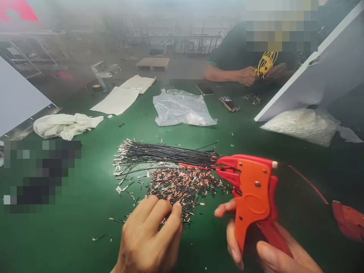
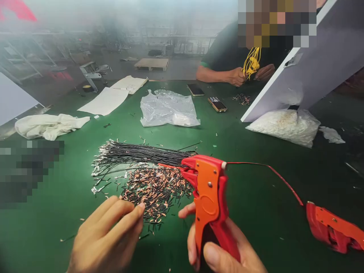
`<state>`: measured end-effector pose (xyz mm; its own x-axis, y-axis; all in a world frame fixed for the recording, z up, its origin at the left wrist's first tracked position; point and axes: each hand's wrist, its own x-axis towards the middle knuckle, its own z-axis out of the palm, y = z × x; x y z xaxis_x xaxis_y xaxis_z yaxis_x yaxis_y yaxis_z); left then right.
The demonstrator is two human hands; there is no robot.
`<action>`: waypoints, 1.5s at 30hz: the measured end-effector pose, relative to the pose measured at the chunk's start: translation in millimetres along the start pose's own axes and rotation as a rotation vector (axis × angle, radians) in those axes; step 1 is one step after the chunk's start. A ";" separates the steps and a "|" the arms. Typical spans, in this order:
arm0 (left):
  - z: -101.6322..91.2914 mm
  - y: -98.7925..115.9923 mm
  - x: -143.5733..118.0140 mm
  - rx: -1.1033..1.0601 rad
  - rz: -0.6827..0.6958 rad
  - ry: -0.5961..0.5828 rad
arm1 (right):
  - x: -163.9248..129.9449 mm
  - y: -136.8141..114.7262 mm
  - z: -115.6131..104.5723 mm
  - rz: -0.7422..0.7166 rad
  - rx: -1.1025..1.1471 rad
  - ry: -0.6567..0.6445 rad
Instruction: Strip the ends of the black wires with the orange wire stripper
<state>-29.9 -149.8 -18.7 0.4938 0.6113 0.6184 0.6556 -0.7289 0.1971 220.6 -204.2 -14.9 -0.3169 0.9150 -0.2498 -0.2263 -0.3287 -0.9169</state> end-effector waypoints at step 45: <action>-20.9 12.8 -5.8 -0.034 -0.182 0.028 | 17.5 28.4 19.1 0.434 0.719 -0.310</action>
<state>-36.3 -169.1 -3.8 0.3521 0.7258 0.5910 0.7129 -0.6171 0.3331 191.1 -201.9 -39.4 -0.7200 0.6059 -0.3383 -0.5183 -0.7937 -0.3184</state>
